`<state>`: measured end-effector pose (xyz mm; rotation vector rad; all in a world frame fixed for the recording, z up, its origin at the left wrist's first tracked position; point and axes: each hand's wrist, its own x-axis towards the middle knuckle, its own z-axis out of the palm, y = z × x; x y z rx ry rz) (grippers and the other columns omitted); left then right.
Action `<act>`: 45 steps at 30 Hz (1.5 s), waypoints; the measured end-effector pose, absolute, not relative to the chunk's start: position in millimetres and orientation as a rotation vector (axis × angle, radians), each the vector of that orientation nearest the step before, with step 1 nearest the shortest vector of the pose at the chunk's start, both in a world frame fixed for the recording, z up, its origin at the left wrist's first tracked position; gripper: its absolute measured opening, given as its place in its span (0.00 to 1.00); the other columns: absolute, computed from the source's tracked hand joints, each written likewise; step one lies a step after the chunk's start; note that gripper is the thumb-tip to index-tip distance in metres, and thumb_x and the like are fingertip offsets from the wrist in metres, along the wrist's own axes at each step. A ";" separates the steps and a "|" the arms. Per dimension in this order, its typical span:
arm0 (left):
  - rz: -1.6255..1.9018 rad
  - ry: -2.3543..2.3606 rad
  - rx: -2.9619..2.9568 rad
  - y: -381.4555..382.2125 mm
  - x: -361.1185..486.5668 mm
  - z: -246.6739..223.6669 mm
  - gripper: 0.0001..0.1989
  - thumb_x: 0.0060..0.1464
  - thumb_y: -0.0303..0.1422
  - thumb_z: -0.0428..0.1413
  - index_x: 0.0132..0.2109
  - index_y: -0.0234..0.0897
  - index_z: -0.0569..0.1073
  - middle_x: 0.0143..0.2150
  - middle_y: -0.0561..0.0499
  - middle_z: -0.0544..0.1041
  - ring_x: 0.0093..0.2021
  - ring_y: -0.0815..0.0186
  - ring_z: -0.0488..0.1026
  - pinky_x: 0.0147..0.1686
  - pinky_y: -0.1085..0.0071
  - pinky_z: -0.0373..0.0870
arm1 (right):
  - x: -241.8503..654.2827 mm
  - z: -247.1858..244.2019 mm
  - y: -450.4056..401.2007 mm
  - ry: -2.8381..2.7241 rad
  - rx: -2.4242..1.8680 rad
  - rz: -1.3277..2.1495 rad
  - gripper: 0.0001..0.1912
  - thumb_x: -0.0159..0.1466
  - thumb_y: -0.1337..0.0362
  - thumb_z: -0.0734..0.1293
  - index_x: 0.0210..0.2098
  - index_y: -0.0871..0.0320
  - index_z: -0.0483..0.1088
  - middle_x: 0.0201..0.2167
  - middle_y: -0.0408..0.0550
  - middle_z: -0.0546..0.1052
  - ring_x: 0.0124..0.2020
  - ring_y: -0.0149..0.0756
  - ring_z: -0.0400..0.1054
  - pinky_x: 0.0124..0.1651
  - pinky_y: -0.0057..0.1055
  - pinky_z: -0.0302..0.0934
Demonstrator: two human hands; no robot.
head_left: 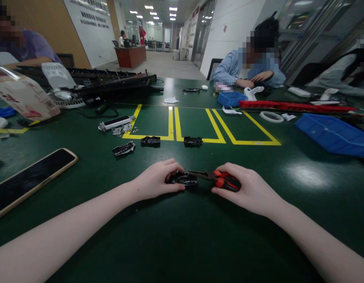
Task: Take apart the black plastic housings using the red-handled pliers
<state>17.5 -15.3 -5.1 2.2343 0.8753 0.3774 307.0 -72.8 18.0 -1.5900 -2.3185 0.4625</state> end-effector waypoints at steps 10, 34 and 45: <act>0.358 0.867 2.240 -14.2 17.9 -5.7 0.19 0.60 0.43 0.60 0.54 0.41 0.72 0.45 0.51 0.71 0.37 0.67 0.68 0.33 0.71 0.65 | 307.7 18.7 -72.7 -2.296 -1.610 0.501 0.20 0.61 0.48 0.69 0.47 0.54 0.72 0.45 0.50 0.78 0.43 0.43 0.74 0.43 0.42 0.70; 0.466 0.756 2.605 -18.1 17.0 -10.1 0.19 0.63 0.36 0.58 0.58 0.40 0.66 0.56 0.46 0.69 0.49 0.61 0.73 0.48 0.60 0.76 | 308.5 3.4 -67.6 -2.243 -1.465 0.358 0.19 0.62 0.48 0.69 0.47 0.52 0.72 0.44 0.50 0.78 0.44 0.45 0.75 0.44 0.44 0.72; 0.425 0.786 2.670 -19.5 19.2 -8.8 0.19 0.64 0.36 0.57 0.59 0.39 0.65 0.56 0.46 0.71 0.51 0.60 0.72 0.50 0.59 0.75 | 309.2 0.7 -67.5 -2.243 -1.464 0.343 0.20 0.61 0.48 0.69 0.47 0.52 0.72 0.44 0.50 0.79 0.44 0.45 0.74 0.44 0.44 0.72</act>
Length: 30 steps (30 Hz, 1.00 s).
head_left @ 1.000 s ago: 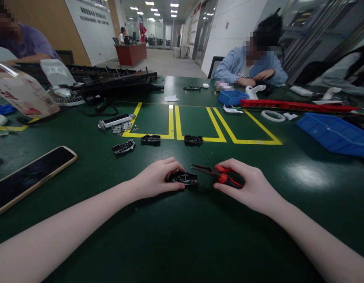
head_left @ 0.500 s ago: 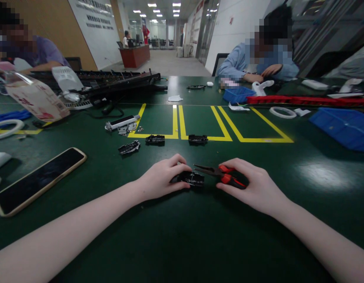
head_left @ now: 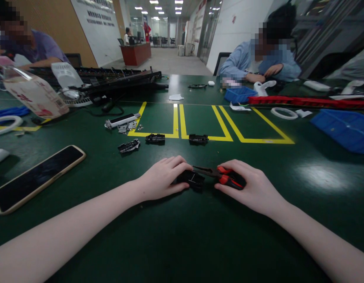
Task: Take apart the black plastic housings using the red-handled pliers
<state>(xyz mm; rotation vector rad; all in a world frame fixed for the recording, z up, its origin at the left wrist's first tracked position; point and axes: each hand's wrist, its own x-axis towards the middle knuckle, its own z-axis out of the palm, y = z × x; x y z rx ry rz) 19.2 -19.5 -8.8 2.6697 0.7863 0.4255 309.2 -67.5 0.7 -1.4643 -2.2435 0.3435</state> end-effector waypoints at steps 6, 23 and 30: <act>0.440 0.783 2.684 -20.7 18.2 -9.5 0.22 0.64 0.36 0.56 0.62 0.39 0.62 0.59 0.44 0.69 0.53 0.58 0.72 0.51 0.58 0.75 | 306.3 1.3 -66.1 -2.197 -1.513 0.343 0.20 0.61 0.47 0.69 0.46 0.53 0.73 0.44 0.51 0.79 0.43 0.46 0.75 0.44 0.45 0.72; 0.363 0.704 2.771 -19.5 18.2 -5.5 0.13 0.65 0.31 0.54 0.55 0.39 0.68 0.56 0.45 0.70 0.53 0.59 0.70 0.51 0.60 0.73 | 312.9 -8.9 -64.3 -2.234 -1.463 0.320 0.21 0.61 0.46 0.69 0.48 0.52 0.72 0.44 0.50 0.78 0.44 0.46 0.74 0.44 0.45 0.71; 0.342 0.688 2.799 -22.0 17.7 -2.8 0.16 0.66 0.31 0.53 0.59 0.41 0.67 0.57 0.45 0.68 0.54 0.59 0.69 0.51 0.60 0.72 | 313.2 -8.8 -64.4 -2.243 -1.459 0.312 0.22 0.61 0.46 0.69 0.48 0.52 0.72 0.45 0.51 0.78 0.45 0.47 0.73 0.44 0.46 0.71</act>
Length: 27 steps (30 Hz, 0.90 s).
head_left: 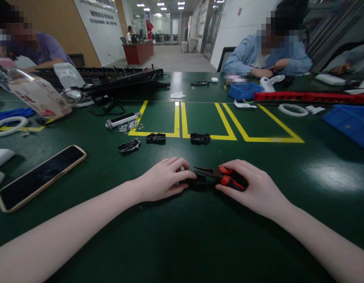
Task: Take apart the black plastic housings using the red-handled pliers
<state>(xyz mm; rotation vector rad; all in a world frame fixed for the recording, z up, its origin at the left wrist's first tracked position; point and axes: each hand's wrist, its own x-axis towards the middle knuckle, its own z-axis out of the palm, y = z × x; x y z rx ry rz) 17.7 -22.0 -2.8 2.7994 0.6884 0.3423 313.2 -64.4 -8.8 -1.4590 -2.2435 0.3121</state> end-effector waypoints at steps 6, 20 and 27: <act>0.369 0.697 2.758 -19.7 18.4 -4.9 0.12 0.64 0.32 0.55 0.54 0.38 0.68 0.55 0.45 0.70 0.52 0.59 0.69 0.51 0.60 0.72 | 313.2 -9.2 -63.6 -2.256 -1.443 0.288 0.21 0.61 0.46 0.69 0.47 0.52 0.72 0.44 0.51 0.78 0.44 0.46 0.74 0.43 0.44 0.70; 0.410 0.756 2.681 -20.4 18.4 -6.1 0.19 0.63 0.33 0.57 0.58 0.37 0.64 0.57 0.44 0.72 0.54 0.59 0.71 0.53 0.60 0.72 | 313.7 -10.2 -63.9 -2.260 -1.425 0.276 0.21 0.61 0.46 0.69 0.48 0.52 0.72 0.44 0.51 0.78 0.44 0.47 0.73 0.43 0.45 0.71; 0.419 0.775 2.620 -20.2 19.1 -4.9 0.18 0.66 0.35 0.55 0.59 0.38 0.64 0.57 0.45 0.73 0.55 0.59 0.71 0.54 0.59 0.71 | 318.5 -5.1 -60.2 -2.230 -1.457 0.251 0.21 0.61 0.46 0.69 0.47 0.52 0.73 0.44 0.51 0.79 0.44 0.48 0.74 0.44 0.47 0.72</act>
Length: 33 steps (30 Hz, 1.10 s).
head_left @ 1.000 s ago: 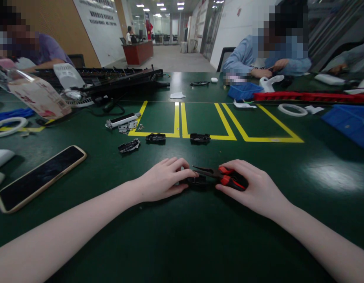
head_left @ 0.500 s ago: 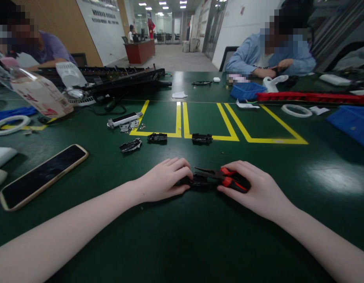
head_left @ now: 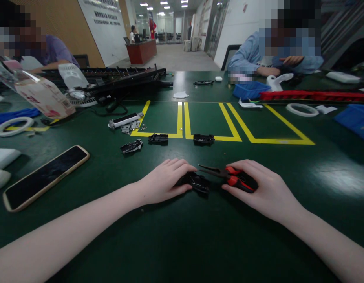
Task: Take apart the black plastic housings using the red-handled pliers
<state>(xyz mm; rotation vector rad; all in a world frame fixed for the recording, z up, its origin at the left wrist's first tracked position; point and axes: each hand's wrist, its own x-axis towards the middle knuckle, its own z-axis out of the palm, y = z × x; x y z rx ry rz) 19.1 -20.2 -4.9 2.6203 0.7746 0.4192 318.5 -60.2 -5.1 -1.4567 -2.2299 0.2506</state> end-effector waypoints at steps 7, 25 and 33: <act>0.450 0.856 2.611 7.1 30.2 -5.3 0.18 0.65 0.34 0.56 0.59 0.36 0.66 0.56 0.45 0.74 0.55 0.59 0.72 0.55 0.57 0.71 | 332.3 -5.8 -52.3 -2.116 -1.516 0.191 0.24 0.59 0.42 0.69 0.48 0.49 0.72 0.45 0.51 0.79 0.44 0.52 0.75 0.45 0.53 0.72; 0.594 0.997 2.635 80.5 83.3 -15.6 0.19 0.63 0.38 0.57 0.57 0.33 0.69 0.55 0.42 0.70 0.49 0.57 0.74 0.49 0.58 0.75 | 323.9 -9.7 -57.9 -2.096 -1.457 0.375 0.21 0.60 0.44 0.69 0.48 0.47 0.71 0.44 0.50 0.79 0.43 0.52 0.75 0.42 0.52 0.74; 0.388 0.906 2.837 23.2 111.0 -1.5 0.15 0.68 0.37 0.51 0.53 0.32 0.72 0.54 0.42 0.72 0.53 0.57 0.73 0.54 0.58 0.73 | 319.1 4.0 -70.0 -2.106 -1.362 0.079 0.22 0.61 0.47 0.70 0.52 0.46 0.68 0.48 0.49 0.78 0.46 0.50 0.74 0.45 0.49 0.73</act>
